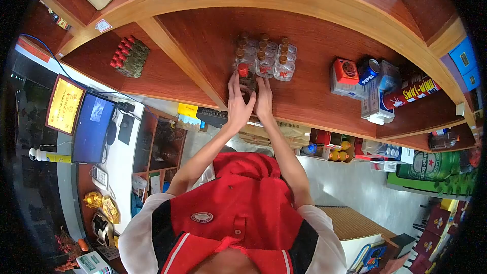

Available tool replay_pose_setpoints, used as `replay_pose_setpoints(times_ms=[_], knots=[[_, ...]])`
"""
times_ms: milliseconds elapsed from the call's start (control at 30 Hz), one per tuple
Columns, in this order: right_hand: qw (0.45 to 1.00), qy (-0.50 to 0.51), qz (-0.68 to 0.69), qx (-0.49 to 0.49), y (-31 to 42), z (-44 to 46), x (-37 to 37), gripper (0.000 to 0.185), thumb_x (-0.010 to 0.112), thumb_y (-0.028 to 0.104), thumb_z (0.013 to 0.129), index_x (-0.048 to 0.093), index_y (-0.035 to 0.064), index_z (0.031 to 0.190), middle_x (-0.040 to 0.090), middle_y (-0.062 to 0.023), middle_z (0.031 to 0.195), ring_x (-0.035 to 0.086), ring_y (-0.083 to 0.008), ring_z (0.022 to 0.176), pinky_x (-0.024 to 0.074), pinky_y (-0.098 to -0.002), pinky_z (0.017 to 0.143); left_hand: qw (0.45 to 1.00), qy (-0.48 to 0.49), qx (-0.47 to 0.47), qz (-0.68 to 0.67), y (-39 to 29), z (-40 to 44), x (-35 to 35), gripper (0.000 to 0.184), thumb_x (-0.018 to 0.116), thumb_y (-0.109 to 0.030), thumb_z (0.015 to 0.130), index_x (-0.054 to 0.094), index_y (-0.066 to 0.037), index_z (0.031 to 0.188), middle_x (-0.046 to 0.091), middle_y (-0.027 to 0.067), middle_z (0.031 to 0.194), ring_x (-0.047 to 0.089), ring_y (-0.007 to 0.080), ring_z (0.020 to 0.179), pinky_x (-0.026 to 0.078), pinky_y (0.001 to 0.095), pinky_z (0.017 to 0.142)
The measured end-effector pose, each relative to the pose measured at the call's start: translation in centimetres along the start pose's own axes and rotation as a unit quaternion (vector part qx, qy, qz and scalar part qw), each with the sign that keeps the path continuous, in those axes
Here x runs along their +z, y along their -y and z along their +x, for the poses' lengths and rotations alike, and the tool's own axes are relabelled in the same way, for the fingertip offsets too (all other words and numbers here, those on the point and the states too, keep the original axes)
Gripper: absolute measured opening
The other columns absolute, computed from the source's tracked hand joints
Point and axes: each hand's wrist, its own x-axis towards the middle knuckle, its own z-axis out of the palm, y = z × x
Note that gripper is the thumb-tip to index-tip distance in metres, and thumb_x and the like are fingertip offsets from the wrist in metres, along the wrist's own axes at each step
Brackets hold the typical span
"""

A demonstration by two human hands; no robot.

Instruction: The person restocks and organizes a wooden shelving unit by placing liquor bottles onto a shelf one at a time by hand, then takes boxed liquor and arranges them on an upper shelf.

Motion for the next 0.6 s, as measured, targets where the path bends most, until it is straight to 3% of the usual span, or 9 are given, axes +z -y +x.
replay_pose_setpoints(times_ms=[133, 233, 300, 400, 467, 533, 600], knots=[[1.0, -0.004, 0.016, 0.006, -0.8, -0.4, -0.1, 0.045, 0.065, -0.004, 0.082, 0.057, -0.0054, 0.126, 0.058, -0.0284, 0.121, 0.061, -0.0503, 0.108, 0.0518, -0.0521, 0.087, 1.0, 0.011, -0.003, -0.009, 0.2, 0.3, 0.0, 0.079, 0.07, -0.006, 0.091, 0.029, 0.001, 0.159, 0.036, 0.0231, 0.156, 0.068, 0.0278, 0.101, 0.058, 0.0411, 0.089], [0.995, 0.012, -0.059, 0.075, -0.1, -1.4, -2.8, 0.046, 0.068, -0.005, 0.079, 0.058, -0.0059, 0.124, 0.06, -0.0281, 0.117, 0.062, -0.0519, 0.104, 0.0519, -0.0521, 0.086, 0.999, 0.043, -0.011, -0.009, -0.9, -0.6, 0.9, 0.078, 0.07, -0.007, 0.092, 0.03, 0.002, 0.158, 0.037, 0.0234, 0.154, 0.068, 0.0288, 0.102, 0.058, 0.0408, 0.089], [0.994, -0.011, -0.073, 0.082, 0.3, -1.9, -5.1, 0.042, 0.069, -0.004, 0.079, 0.06, -0.0058, 0.119, 0.06, -0.0279, 0.112, 0.062, -0.051, 0.101, 0.0515, -0.0517, 0.083, 0.986, 0.104, -0.07, -0.109, -3.5, -1.0, 1.1, 0.072, 0.069, -0.012, 0.092, 0.035, 0.002, 0.154, 0.039, 0.0272, 0.154, 0.059, 0.0461, 0.124, 0.056, 0.0487, 0.094], [0.991, -0.05, -0.092, 0.081, -0.9, -2.8, -8.7, 0.039, 0.069, -0.004, 0.08, 0.061, -0.0061, 0.117, 0.061, -0.0267, 0.107, 0.061, -0.0487, 0.096, 0.0506, -0.0511, 0.081, 0.99, 0.094, 0.025, -0.104, -4.3, -1.8, 4.5, 0.071, 0.07, -0.013, 0.092, 0.037, 0.001, 0.153, 0.041, 0.0266, 0.153, 0.063, 0.0424, 0.116, 0.057, 0.0484, 0.09], [0.989, -0.075, -0.102, 0.079, -1.6, -3.0, -11.0, 0.04, 0.068, -0.005, 0.079, 0.061, -0.006, 0.119, 0.061, -0.0259, 0.107, 0.061, -0.0481, 0.097, 0.0506, -0.0507, 0.082, 0.981, 0.144, 0.017, -0.13, -5.6, -1.7, 6.1, 0.075, 0.069, -0.014, 0.093, 0.032, -0.001, 0.156, 0.04, 0.0276, 0.153, 0.062, 0.0466, 0.118, 0.057, 0.051, 0.091], [0.984, -0.088, -0.105, 0.113, -2.4, -2.8, -13.0, 0.043, 0.068, -0.006, 0.079, 0.061, -0.0055, 0.121, 0.062, -0.0259, 0.109, 0.061, -0.0474, 0.098, 0.0508, -0.0501, 0.084, 0.981, 0.162, 0.058, -0.09, -6.3, -1.4, 8.1, 0.081, 0.072, -0.012, 0.093, 0.028, 0.0, 0.16, 0.035, 0.0243, 0.159, 0.068, 0.0284, 0.105, 0.059, 0.0425, 0.089], [0.98, -0.096, -0.128, 0.121, -3.6, -2.2, -14.4, 0.035, 0.067, -0.004, 0.086, 0.064, -0.0026, 0.12, 0.065, -0.0182, 0.11, 0.068, -0.0312, 0.103, 0.0551, -0.0419, 0.086, 0.976, 0.194, 0.046, -0.092, -7.3, -0.4, 9.7, 0.082, 0.072, -0.012, 0.092, 0.027, 0.001, 0.16, 0.033, 0.0259, 0.16, 0.066, 0.0327, 0.112, 0.058, 0.0442, 0.091]])
